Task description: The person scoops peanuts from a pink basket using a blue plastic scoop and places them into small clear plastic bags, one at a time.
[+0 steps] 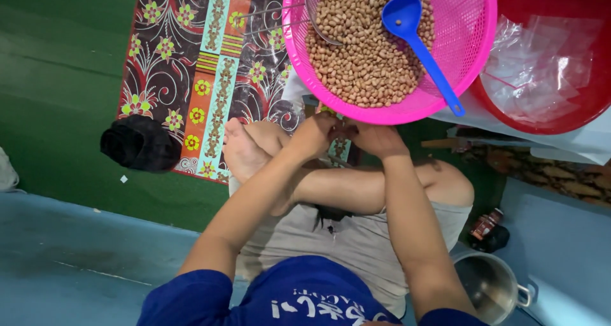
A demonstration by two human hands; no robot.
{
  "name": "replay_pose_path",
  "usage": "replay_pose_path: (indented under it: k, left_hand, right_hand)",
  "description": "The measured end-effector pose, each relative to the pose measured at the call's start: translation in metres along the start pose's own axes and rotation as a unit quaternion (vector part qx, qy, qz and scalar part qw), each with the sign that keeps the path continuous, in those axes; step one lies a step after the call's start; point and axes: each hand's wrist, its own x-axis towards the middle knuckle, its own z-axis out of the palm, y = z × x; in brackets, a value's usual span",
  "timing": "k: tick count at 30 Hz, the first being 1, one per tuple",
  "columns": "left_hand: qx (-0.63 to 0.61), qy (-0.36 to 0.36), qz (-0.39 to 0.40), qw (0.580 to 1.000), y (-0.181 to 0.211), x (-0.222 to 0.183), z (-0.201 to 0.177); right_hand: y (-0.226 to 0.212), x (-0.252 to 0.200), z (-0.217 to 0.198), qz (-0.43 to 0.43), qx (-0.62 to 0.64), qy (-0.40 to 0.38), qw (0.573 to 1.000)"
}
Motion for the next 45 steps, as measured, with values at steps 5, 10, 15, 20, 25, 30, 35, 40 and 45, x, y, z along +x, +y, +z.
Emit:
replay_pose_path:
  k: [5,10,15,20,25,30,35,40,45]
  left_hand:
    - [0.016,-0.016,-0.043,0.999,-0.002,-0.001,0.003]
    - [0.011,-0.019,-0.046,0.999,0.007,-0.001,-0.007]
    - [-0.006,0.034,0.008,0.999,0.004,0.000,-0.008]
    - [-0.013,0.068,0.046,0.997,0.015,-0.001,-0.019]
    - [-0.021,0.079,0.039,0.996,0.004,-0.001,-0.006]
    - [-0.096,0.074,0.054,0.991,0.008,0.004,-0.010]
    - [-0.094,0.029,-0.008,0.995,0.019,-0.003,-0.022]
    - [-0.077,-0.025,0.023,0.996,0.027,-0.005,-0.028]
    - [-0.066,-0.094,-0.089,0.989,0.042,-0.007,-0.038]
  right_hand:
    - [0.003,0.006,0.004,-0.012,-0.017,0.001,1.000]
    - [0.014,0.018,0.024,0.004,0.006,-0.024,1.000]
    - [0.007,0.010,0.014,-0.003,0.020,-0.002,1.000]
    - [0.018,0.016,0.026,-0.030,-0.008,0.034,0.999]
    - [0.025,0.028,0.045,-0.030,-0.001,0.056,0.998]
    - [0.022,0.025,0.043,-0.069,-0.023,0.118,0.990]
    - [0.028,0.028,0.053,-0.102,-0.039,0.166,0.980]
    - [0.013,0.017,0.036,-0.076,-0.035,0.118,0.989]
    - [0.020,0.025,0.043,-0.043,0.094,-0.112,0.988]
